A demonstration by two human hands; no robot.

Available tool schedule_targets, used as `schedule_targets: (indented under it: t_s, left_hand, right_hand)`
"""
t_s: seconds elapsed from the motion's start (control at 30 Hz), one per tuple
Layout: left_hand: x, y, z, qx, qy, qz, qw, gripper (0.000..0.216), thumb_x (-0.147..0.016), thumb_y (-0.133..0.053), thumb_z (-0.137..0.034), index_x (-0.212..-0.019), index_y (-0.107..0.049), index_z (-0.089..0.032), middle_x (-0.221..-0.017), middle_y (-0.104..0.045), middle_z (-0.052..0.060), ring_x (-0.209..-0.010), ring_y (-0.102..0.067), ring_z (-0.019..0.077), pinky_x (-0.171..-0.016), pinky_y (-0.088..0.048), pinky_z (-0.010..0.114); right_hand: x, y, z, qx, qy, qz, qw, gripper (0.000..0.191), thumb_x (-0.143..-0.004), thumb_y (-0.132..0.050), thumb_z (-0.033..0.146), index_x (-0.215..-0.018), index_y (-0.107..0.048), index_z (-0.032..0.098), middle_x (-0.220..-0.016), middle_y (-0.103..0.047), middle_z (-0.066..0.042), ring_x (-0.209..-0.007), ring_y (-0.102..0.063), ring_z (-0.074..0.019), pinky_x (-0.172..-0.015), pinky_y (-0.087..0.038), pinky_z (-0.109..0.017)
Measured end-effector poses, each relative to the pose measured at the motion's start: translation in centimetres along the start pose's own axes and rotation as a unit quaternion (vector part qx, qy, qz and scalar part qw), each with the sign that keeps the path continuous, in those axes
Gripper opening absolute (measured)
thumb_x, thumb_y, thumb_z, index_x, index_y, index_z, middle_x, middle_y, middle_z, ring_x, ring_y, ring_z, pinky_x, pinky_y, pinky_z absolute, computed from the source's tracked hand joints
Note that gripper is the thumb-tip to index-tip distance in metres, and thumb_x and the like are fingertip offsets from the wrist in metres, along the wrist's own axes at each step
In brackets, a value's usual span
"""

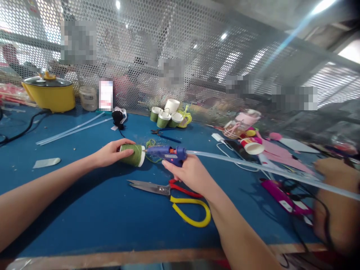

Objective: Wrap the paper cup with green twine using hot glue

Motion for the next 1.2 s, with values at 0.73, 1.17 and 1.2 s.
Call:
schedule_targets:
  t_s: [0.73,1.17,1.2]
  left_hand:
    - [-0.18,0.28,0.32,-0.003,-0.006,-0.033,0.999,0.045,-0.074,-0.052,-0.047,-0.108,-0.058,-0.018,-0.09,-0.065,0.004,-0.079,-0.058,0.0222,-0.066,-0.045,0.029]
    - [-0.06,0.1,-0.04,-0.015,-0.027,0.015,0.999,0.048,-0.076,-0.05,-0.047,-0.113,-0.052,-0.016,-0.101,-0.062,0.007,-0.086,-0.058,0.0227,-0.074,-0.047,0.034]
    - [-0.05,0.09,-0.08,-0.016,-0.029,0.017,0.999,0.048,-0.076,-0.05,-0.047,-0.113,-0.052,-0.015,-0.101,-0.062,0.007,-0.086,-0.058,0.0228,-0.074,-0.047,0.034]
  right_hand:
    - [0.32,-0.27,0.09,0.08,0.018,0.03,0.996,0.031,-0.075,-0.052,0.036,-0.048,-0.045,0.021,-0.046,-0.055,0.001,-0.05,-0.052,-0.0156,-0.05,-0.038,-0.027]
    - [0.19,0.02,0.12,0.064,0.002,-0.015,0.998,0.03,-0.074,-0.052,0.038,-0.05,-0.049,0.02,-0.047,-0.055,0.0,-0.05,-0.053,-0.0157,-0.051,-0.04,-0.027]
    - [0.14,0.01,0.06,0.064,-0.003,-0.016,0.998,0.03,-0.074,-0.052,0.038,-0.05,-0.049,0.02,-0.046,-0.054,0.0,-0.049,-0.052,-0.0156,-0.05,-0.04,-0.027]
Point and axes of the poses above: each hand's wrist, its own x-axis away from the middle knuckle, its own y-axis out of the back of the hand, z = x × y, the point moved 3 cm from there along -x, towards the middle knuckle
